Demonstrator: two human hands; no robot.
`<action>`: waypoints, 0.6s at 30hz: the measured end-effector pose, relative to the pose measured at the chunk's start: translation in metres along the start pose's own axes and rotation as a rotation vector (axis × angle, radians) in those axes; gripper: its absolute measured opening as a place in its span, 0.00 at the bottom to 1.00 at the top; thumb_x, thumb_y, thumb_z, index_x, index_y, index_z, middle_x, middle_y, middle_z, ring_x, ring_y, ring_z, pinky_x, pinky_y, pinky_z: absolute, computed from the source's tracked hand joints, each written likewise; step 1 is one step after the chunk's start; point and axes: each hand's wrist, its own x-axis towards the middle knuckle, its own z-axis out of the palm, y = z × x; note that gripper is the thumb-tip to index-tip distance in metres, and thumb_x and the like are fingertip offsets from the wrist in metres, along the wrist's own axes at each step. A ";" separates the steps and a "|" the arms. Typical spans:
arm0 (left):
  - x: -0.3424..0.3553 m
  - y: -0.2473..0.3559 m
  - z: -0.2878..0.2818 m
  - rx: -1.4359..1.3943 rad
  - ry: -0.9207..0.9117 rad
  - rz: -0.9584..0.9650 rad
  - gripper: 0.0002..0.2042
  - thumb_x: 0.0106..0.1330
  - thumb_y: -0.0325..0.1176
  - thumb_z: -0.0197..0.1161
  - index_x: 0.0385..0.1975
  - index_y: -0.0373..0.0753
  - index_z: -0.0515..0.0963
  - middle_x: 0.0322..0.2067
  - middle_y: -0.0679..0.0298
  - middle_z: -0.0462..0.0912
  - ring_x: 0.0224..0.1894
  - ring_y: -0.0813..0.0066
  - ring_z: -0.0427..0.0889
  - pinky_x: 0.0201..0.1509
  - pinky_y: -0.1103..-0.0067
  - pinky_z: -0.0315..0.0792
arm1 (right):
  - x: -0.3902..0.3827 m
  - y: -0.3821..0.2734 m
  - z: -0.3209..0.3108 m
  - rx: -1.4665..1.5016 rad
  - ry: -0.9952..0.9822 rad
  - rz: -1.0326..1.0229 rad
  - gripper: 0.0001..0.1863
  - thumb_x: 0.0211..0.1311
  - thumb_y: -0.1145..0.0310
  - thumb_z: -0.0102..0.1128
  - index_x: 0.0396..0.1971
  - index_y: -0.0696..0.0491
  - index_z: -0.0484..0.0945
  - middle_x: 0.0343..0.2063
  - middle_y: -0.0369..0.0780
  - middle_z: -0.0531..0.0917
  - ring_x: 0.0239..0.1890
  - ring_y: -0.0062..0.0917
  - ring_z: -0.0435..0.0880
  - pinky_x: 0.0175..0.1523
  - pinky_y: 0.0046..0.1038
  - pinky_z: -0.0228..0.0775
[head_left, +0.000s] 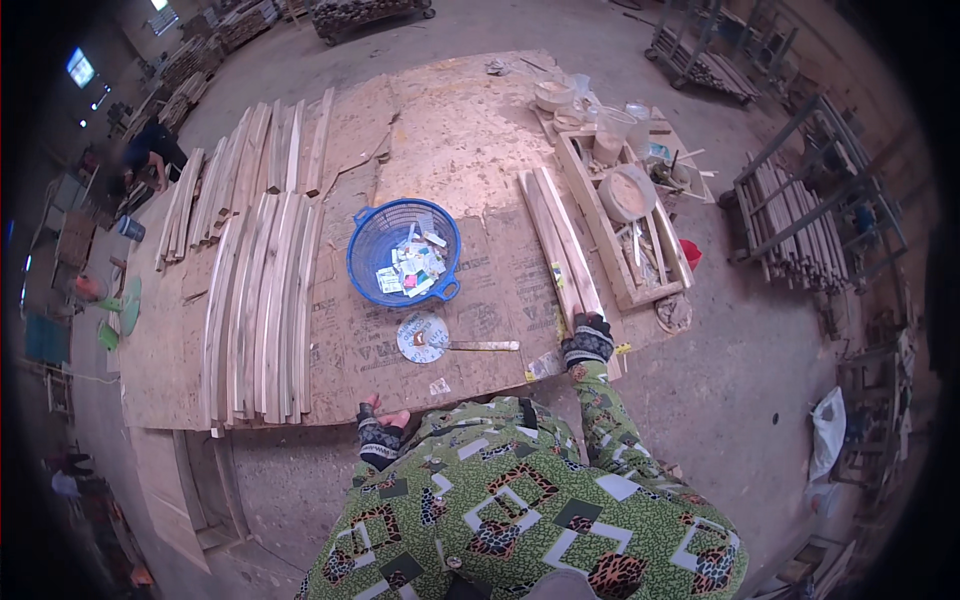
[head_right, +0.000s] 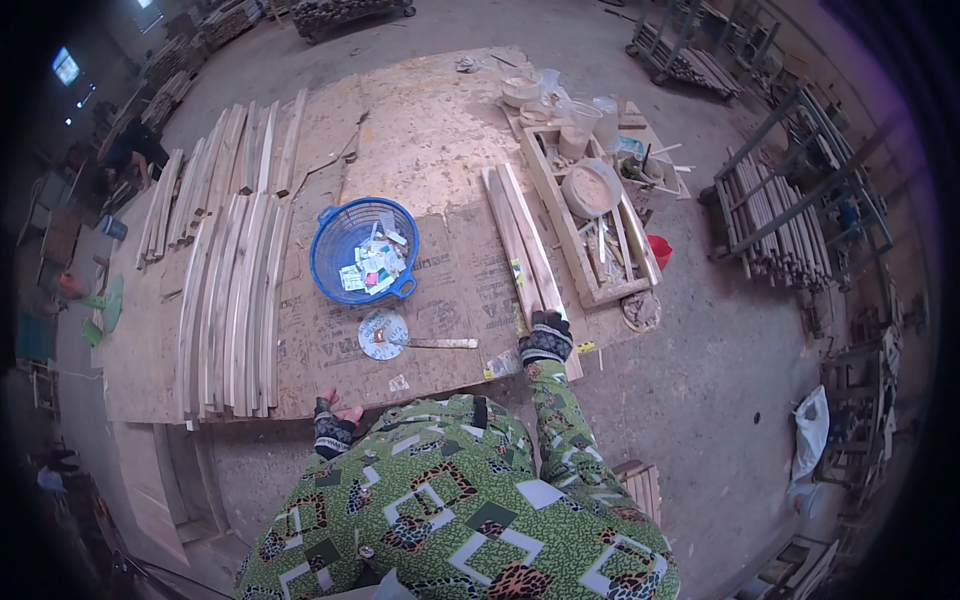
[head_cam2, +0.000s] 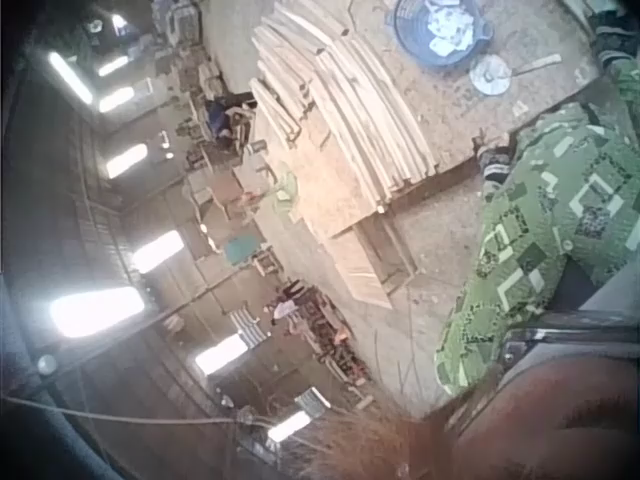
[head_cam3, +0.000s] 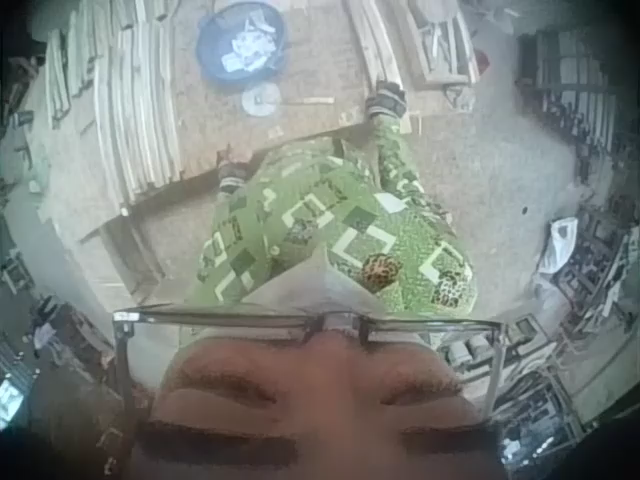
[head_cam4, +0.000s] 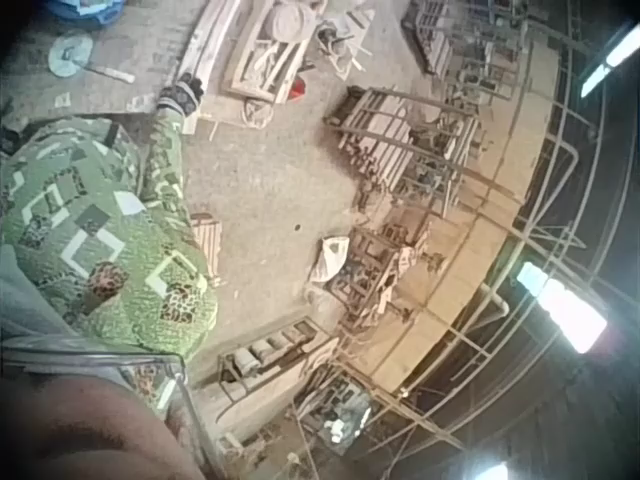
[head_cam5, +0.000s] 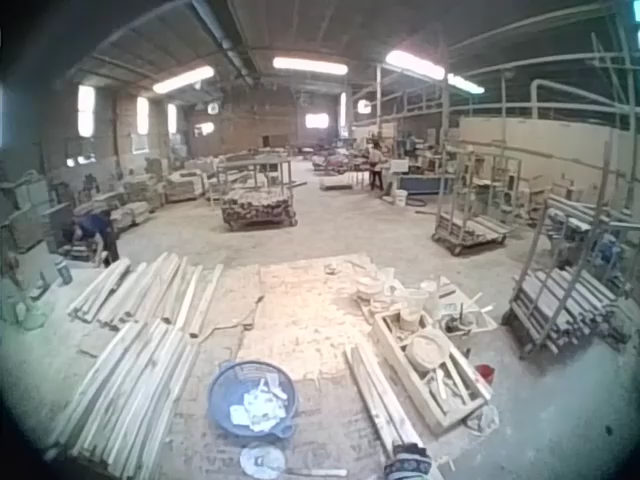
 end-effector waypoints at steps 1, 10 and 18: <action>0.001 -0.001 -0.003 -0.007 0.016 -0.002 0.37 0.47 0.33 0.70 0.57 0.34 0.58 0.48 0.54 0.69 0.32 0.73 0.78 0.37 0.76 0.73 | -0.002 0.000 0.002 -0.020 0.043 -0.031 0.33 0.36 0.62 0.61 0.51 0.43 0.69 0.44 0.41 0.72 0.45 0.37 0.71 0.45 0.42 0.62; 0.036 -0.062 -0.073 0.207 0.391 0.152 0.30 0.44 0.36 0.71 0.48 0.34 0.68 0.35 0.59 0.75 0.27 0.72 0.74 0.37 0.75 0.70 | 0.003 -0.035 -0.004 0.229 0.211 -0.262 0.27 0.39 0.66 0.61 0.46 0.49 0.73 0.38 0.40 0.75 0.43 0.35 0.71 0.47 0.39 0.62; 0.072 -0.088 -0.136 0.311 0.763 0.022 0.27 0.43 0.38 0.69 0.46 0.39 0.69 0.35 0.52 0.73 0.38 0.57 0.73 0.42 0.67 0.69 | -0.015 -0.200 -0.258 1.181 0.224 -0.863 0.10 0.55 0.68 0.55 0.36 0.55 0.77 0.27 0.37 0.75 0.31 0.24 0.72 0.42 0.30 0.65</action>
